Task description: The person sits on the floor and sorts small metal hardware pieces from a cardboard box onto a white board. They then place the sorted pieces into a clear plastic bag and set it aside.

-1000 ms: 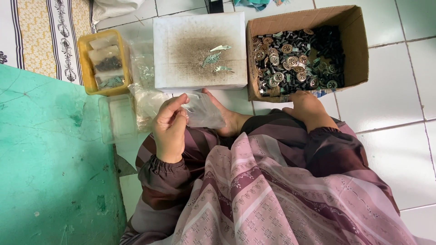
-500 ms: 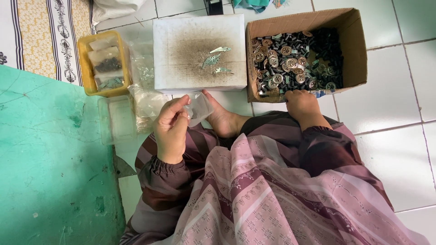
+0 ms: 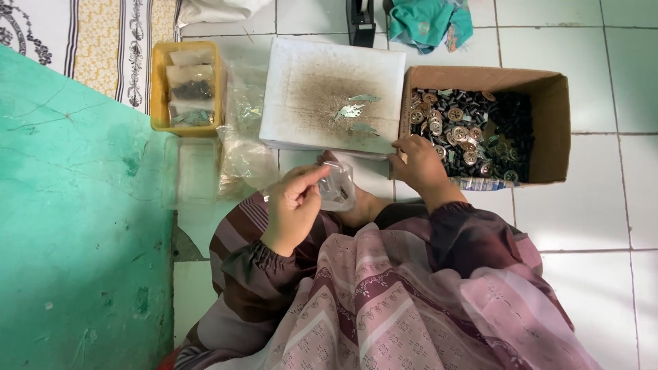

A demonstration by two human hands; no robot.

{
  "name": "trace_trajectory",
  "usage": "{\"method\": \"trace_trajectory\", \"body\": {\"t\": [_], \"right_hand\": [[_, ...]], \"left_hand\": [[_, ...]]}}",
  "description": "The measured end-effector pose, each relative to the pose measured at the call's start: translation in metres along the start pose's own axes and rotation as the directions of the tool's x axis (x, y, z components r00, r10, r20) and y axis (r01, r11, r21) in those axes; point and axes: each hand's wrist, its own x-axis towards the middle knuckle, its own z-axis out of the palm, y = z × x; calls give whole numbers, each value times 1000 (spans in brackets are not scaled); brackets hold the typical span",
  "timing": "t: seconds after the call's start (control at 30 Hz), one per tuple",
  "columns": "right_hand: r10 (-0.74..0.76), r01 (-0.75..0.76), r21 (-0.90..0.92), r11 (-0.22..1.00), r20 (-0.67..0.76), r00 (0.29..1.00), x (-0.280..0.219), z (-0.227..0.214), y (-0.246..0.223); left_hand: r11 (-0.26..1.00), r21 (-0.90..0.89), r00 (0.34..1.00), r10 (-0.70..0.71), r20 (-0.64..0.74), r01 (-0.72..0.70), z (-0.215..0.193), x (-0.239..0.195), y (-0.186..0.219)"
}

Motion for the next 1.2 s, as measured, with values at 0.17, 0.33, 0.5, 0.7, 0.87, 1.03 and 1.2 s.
{"method": "trace_trajectory", "body": {"t": [0.17, 0.33, 0.5, 0.7, 0.87, 1.03, 1.2], "right_hand": [[-139, 144, -199, 969, 37, 990, 75, 39, -32], [-155, 203, -383, 901, 154, 976, 117, 51, -51], [-131, 209, -345, 915, 235, 963, 138, 52, -43], [-378, 442, -532, 722, 231, 897, 133, 59, -35], [-377, 404, -580, 707, 175, 910, 134, 80, -10], [-347, 342, -582, 738, 107, 932, 124, 48, -28], [37, 69, 445, 893, -226, 973, 91, 21, -57]], "left_hand": [[1000, -13, 1000, -25, 17, 26, 0, -6, 7], [999, 32, 999, -29, 32, 28, -6, -12, -7], [998, 18, 998, -61, 9, 61, -11, -7, -12], [997, -6, 997, -77, -13, 77, -9, -10, -25], [998, -31, 999, -52, -15, 51, -12, -13, -20], [1000, 0, 999, -6, -39, 6, -7, -18, -20], [1000, -24, 999, -13, -52, 12, -2, -19, -28]]}}
